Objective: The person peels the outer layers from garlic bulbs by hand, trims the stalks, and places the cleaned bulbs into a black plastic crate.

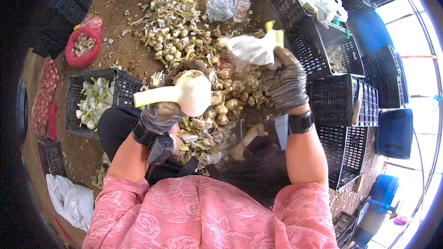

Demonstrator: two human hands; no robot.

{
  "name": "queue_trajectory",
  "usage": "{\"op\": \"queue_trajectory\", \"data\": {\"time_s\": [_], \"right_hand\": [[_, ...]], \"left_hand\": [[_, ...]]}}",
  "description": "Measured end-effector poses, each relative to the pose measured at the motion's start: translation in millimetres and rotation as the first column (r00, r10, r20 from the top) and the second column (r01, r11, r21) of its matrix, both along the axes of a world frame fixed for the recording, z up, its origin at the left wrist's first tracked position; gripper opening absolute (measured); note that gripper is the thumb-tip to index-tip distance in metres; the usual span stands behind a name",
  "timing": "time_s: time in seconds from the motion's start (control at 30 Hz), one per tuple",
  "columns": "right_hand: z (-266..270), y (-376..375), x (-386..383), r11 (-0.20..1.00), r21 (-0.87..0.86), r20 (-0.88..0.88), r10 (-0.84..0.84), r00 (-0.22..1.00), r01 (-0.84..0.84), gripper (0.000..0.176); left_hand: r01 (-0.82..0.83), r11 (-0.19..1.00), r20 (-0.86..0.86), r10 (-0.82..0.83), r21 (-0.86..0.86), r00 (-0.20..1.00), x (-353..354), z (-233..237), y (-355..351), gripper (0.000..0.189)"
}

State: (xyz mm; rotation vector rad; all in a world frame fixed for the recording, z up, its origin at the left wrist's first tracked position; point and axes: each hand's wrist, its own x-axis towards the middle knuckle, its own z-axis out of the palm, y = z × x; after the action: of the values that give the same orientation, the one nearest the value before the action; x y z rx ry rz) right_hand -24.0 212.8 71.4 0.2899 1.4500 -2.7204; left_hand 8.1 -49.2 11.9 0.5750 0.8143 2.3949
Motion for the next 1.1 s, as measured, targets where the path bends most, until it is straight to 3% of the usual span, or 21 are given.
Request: {"op": "queue_trajectory", "data": {"time_s": [0.03,0.07,0.1,0.13,0.17,0.23,0.27,0.3,0.37,0.4,0.5,0.53,0.67,0.8,0.83,0.93,0.97,1.0,1.03,1.07,1.1], "right_hand": [[7.2,4.1,-1.4,0.999,-0.021,0.019,0.031,0.999,-0.031,0.027],[13.9,-5.7,3.5,0.940,0.339,-0.019,0.032,0.999,-0.024,0.025],[8.9,-8.8,6.2,0.742,0.640,0.005,0.254,0.967,-0.199,0.029],[4.8,-15.4,14.3,0.408,0.901,-0.089,0.501,0.861,-0.145,0.033],[3.3,-31.0,24.3,0.039,0.998,-0.058,0.724,0.687,0.044,0.037],[18.7,-54.5,37.6,-0.307,0.876,0.478,0.654,0.587,-0.371,0.046],[17.5,-53.4,39.1,-0.211,0.931,0.360,0.663,0.657,-0.298,0.049],[20.8,-51.1,35.7,-0.090,0.995,0.092,0.677,0.730,-0.042,0.046],[39.1,-52.2,37.1,0.165,0.971,-0.234,0.503,0.832,0.174,0.038],[48.0,-57.4,40.1,0.250,0.959,-0.228,0.416,0.881,0.130,0.032],[43.9,-61.5,40.6,0.189,0.914,-0.404,0.497,0.768,0.359,0.028],[42.0,-62.9,41.4,0.139,0.902,-0.419,0.507,0.753,0.409,0.025],[39.7,-62.2,44.0,0.038,0.897,-0.393,0.522,0.757,0.440,0.010],[33.1,-58.5,34.4,0.177,0.825,-0.556,0.423,0.716,0.536,0.005],[35.0,-56.9,34.7,0.215,0.860,-0.511,0.376,0.773,0.464,0.007],[31.7,-53.1,36.1,0.293,0.859,-0.503,0.335,0.796,0.420,0.011],[36.0,-51.2,38.1,0.577,0.812,-0.273,0.253,0.928,0.082,0.015],[40.0,-50.9,39.2,0.798,0.564,0.002,0.256,0.967,-0.213,0.019],[43.4,-51.9,38.4,0.798,0.564,-0.001,0.256,0.967,-0.211,0.019],[47.0,-52.5,37.3,0.848,0.439,0.028,0.317,0.948,-0.297,0.022],[48.6,-53.2,37.0,0.876,0.302,0.048,0.380,0.924,-0.376,0.024]], "left_hand": [[-0.052,0.994,0.014,0.054,-0.096,0.998,1.3,0.0,-2.0,0.078],[-0.053,0.994,0.012,0.054,-0.096,0.998,-2.2,7.5,-1.4,0.078],[-0.103,0.992,-0.042,0.100,-0.073,0.994,-9.2,22.0,0.6,0.080],[-0.154,0.987,-0.096,0.149,-0.045,0.984,-13.5,32.5,2.9,0.083],[-0.159,0.986,-0.099,0.154,-0.044,0.983,-13.8,35.9,4.7,0.083],[-0.307,0.936,-0.054,0.303,-0.169,0.952,-10.7,40.5,6.4,0.082],[-0.241,0.966,-0.027,0.240,-0.093,0.970,-7.6,49.6,4.9,0.078],[-0.241,0.966,-0.023,0.240,-0.093,0.970,-7.9,45.9,5.6,0.078],[-0.285,0.952,-0.116,0.272,-0.115,0.955,-10.4,37.0,8.0,0.076],[-0.298,0.945,-0.117,0.284,-0.134,0.952,-8.1,40.8,8.1,0.074],[-0.310,0.929,-0.191,0.273,-0.202,0.943,-8.7,31.1,11.7,0.075],[-0.280,0.944,-0.119,0.262,-0.175,0.958,-7.5,28.7,13.3,0.073],[-0.226,0.947,-0.123,0.202,-0.228,0.972,-5.9,37.0,10.3,0.069],[-0.046,0.997,0.019,0.048,-0.056,0.999,-3.2,36.5,15.3,0.064],[0.054,0.998,0.038,-0.055,0.031,0.998,-2.7,35.5,17.3,0.063],[0.051,0.999,0.058,-0.051,0.009,0.997,-6.1,10.0,10.0,0.059],[0.046,0.999,0.067,-0.045,-0.005,0.997,-6.9,6.3,8.2,0.057],[-0.010,0.996,0.176,0.025,-0.086,0.984,-5.2,5.1,10.2,0.058],[-0.010,0.996,0.174,0.025,-0.087,0.984,-6.7,3.7,11.1,0.058],[-0.197,0.939,-0.142,0.162,-0.283,0.977,-9.2,6.6,13.5,0.058],[-0.418,0.817,-0.459,0.217,-0.397,0.861,-10.2,10.8,15.5,0.057]]}}
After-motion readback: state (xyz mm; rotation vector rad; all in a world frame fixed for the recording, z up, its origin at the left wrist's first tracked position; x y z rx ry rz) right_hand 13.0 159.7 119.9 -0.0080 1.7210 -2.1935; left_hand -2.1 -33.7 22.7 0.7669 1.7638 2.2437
